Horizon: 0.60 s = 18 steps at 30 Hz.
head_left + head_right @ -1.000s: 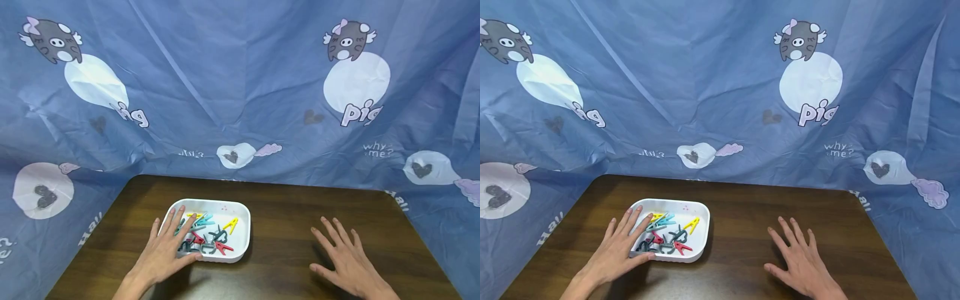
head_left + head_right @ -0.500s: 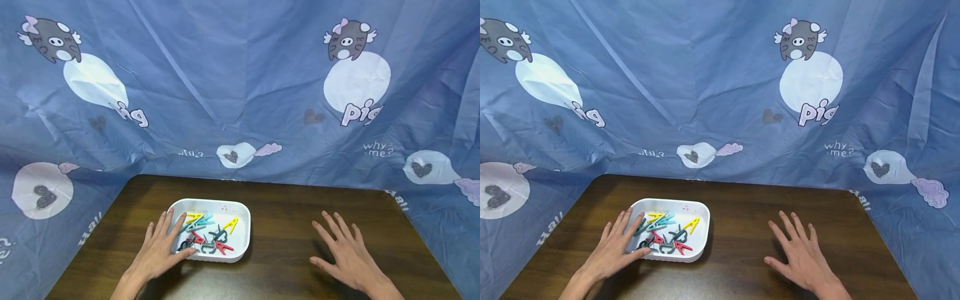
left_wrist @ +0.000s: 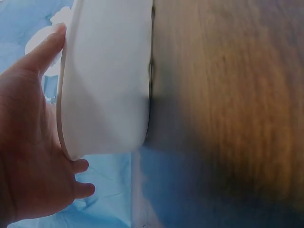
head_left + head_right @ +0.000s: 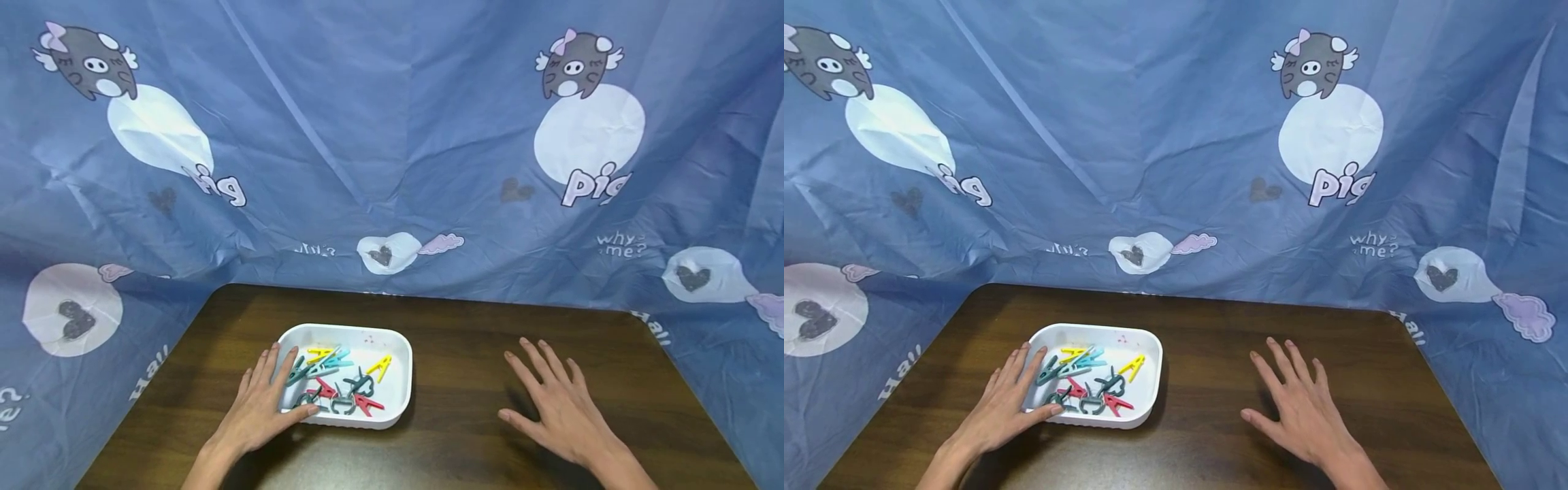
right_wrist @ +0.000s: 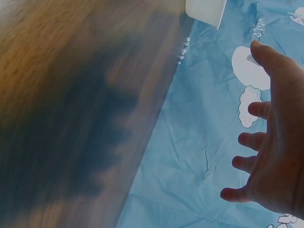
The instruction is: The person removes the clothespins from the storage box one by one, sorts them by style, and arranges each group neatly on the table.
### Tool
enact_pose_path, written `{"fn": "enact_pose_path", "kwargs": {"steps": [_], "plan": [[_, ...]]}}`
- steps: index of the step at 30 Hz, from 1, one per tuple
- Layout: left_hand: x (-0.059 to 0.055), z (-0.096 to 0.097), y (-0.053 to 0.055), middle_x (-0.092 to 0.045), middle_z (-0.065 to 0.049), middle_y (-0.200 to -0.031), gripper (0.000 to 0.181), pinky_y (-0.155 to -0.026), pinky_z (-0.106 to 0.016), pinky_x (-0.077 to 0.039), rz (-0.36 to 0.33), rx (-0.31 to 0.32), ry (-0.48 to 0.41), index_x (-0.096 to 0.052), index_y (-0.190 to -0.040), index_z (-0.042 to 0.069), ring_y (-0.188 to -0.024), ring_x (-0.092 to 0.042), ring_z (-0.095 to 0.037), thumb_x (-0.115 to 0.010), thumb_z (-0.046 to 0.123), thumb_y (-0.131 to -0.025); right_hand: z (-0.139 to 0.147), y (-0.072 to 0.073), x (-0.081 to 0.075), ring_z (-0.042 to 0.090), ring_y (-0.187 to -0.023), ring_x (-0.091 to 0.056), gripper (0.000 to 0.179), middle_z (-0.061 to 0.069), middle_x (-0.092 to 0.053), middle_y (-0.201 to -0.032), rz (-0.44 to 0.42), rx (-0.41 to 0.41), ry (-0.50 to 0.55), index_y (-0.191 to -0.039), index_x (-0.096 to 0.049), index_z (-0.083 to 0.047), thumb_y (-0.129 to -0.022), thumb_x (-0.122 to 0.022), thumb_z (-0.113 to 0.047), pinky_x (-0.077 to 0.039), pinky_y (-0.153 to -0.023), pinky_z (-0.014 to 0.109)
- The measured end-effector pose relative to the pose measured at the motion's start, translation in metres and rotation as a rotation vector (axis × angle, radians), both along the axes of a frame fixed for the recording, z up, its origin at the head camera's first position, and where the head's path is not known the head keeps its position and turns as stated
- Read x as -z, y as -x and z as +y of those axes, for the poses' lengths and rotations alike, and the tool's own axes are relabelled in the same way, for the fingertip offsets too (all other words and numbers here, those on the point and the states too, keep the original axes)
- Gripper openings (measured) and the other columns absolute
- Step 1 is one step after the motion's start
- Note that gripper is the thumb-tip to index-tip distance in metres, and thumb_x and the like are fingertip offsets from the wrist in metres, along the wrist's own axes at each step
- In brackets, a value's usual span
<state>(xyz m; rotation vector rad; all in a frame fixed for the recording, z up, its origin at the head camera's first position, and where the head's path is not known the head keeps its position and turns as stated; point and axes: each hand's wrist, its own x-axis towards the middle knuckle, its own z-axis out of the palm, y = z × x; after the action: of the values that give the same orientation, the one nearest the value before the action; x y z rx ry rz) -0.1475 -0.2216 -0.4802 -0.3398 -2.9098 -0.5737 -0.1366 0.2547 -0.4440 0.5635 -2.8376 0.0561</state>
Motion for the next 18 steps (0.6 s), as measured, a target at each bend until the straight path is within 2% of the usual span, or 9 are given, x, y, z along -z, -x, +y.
{"fn": "enact_pose_path", "kwargs": {"steps": [8,18], "plan": [[0.002,-0.007,0.001,-0.014,-0.031,-0.164,0.11,-0.113,-0.073,-0.023,-0.053,-0.009,-0.099,-0.024,-0.159,0.008,-0.149,-0.02,-0.053,-0.074,0.063,-0.078,-0.012,0.008,0.001,0.042,-0.147,-0.03,0.085,0.014,-0.031,-0.163,-0.004,-0.015,0.025,-0.154,-0.04,-0.021,-0.086,-0.066,-0.065,-0.035,-0.101,0.075],[0.003,-0.016,-0.002,-0.021,-0.032,-0.162,0.114,-0.11,-0.075,-0.024,-0.128,-0.034,-0.193,-0.015,-0.161,0.006,-0.148,-0.023,-0.052,-0.074,0.06,-0.08,-0.027,0.017,-0.001,0.042,-0.147,-0.032,0.085,0.015,-0.031,-0.164,0.016,-0.048,0.044,-0.155,-0.037,-0.021,-0.087,-0.063,-0.066,-0.035,-0.102,0.074]]}}
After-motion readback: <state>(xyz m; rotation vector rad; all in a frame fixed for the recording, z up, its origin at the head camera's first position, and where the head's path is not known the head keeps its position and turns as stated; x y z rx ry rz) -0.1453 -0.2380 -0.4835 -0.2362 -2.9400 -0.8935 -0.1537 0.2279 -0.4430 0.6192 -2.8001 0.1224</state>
